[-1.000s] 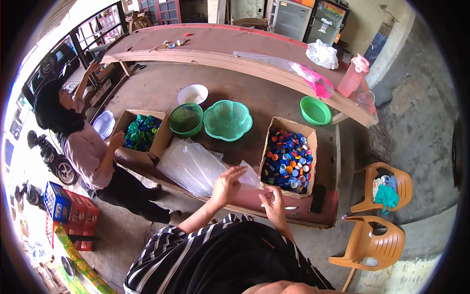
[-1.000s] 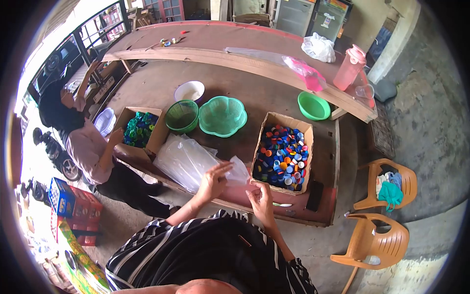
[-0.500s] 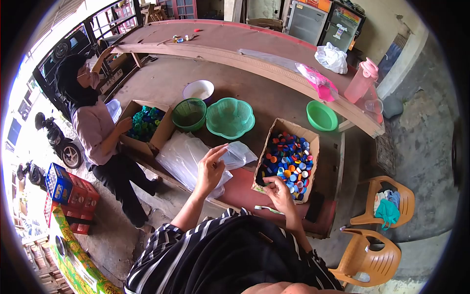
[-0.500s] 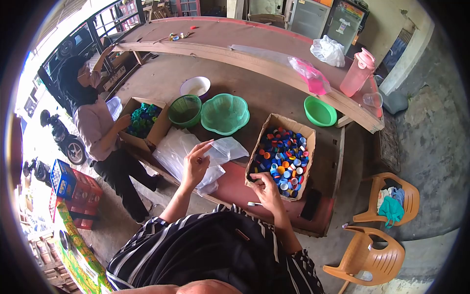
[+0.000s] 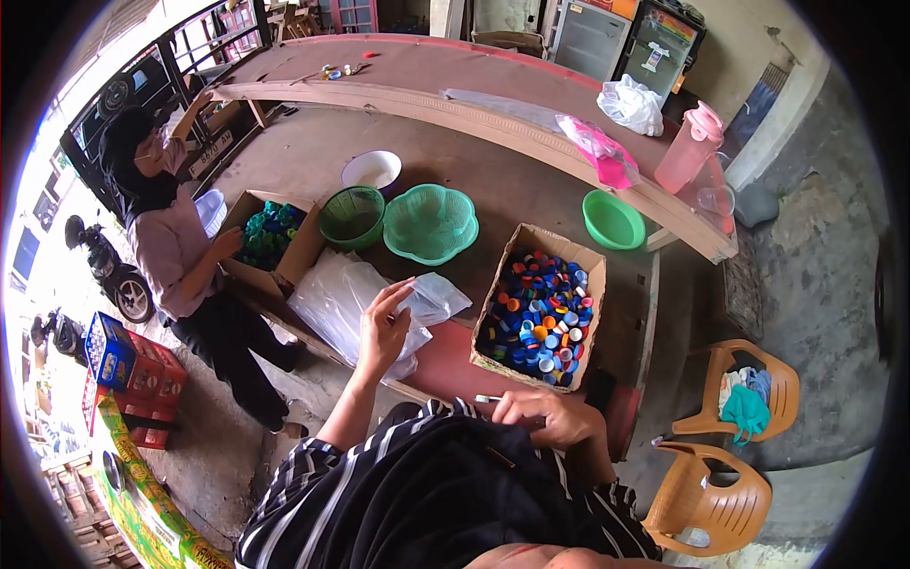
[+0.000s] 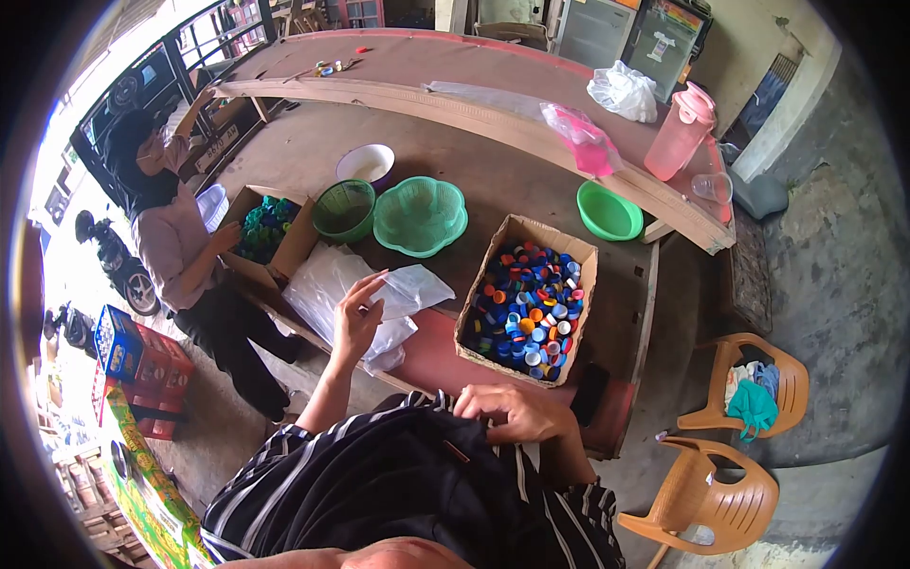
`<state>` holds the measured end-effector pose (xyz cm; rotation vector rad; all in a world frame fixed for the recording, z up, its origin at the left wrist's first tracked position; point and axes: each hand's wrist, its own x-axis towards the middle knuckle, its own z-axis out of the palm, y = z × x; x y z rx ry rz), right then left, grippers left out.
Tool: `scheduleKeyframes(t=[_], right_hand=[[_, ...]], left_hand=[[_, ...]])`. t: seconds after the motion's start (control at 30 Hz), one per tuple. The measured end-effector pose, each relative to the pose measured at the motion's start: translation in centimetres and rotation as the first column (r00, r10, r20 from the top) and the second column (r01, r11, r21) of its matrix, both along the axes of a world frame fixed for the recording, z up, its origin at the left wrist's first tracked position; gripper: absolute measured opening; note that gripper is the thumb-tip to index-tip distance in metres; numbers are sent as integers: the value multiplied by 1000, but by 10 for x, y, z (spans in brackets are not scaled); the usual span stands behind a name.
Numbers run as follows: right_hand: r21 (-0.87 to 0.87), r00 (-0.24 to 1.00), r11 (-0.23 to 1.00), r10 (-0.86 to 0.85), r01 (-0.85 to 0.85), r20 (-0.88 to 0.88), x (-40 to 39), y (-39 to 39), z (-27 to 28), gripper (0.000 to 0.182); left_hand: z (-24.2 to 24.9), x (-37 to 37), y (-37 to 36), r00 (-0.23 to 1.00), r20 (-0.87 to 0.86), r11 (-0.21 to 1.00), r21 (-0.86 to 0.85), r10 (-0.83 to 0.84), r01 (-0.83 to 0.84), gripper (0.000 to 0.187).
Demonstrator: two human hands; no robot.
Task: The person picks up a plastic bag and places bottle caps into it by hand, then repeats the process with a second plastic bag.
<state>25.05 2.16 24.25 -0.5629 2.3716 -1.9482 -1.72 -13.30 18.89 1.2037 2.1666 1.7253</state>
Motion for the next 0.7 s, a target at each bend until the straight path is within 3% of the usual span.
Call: scheduleKeyframes(t=[0.07,0.2,0.3,0.37,0.47,0.6,0.63,0.7], right_hand=[[-9,994,998,67,-68,-82,1,-1,7,33],[-99,996,993,51,-59,-76,0,-10,14,29],[-384,1000,923,-6,7,4,4,-19,15,22],[-609,997,792,-70,44,-20,2,-26,25,20],[-859,957,456,-262,235,122,6,-41,57,22],[-844,905,518,-282,-136,-319,-11,-31,71,23],[-806,860,545,-275,-228,-430,-17,-30,80,23],[-728,834,571,-129,-380,-537,-30,-27,98,26]], left_hand=[[-3,2,2,1000,-23,1000,-3,-3,3,39],[-6,5,5,1000,-20,1000,-22,-21,21,38],[-8,5,9,999,-31,999,-18,-30,30,37],[-5,5,12,999,-26,999,-22,-39,38,37],[-1,5,16,999,-14,999,-27,-45,45,38],[1,5,23,995,-74,998,9,-60,61,38],[6,9,22,999,-7,999,-25,-43,43,38],[9,10,19,999,-39,997,-63,-34,32,37]])
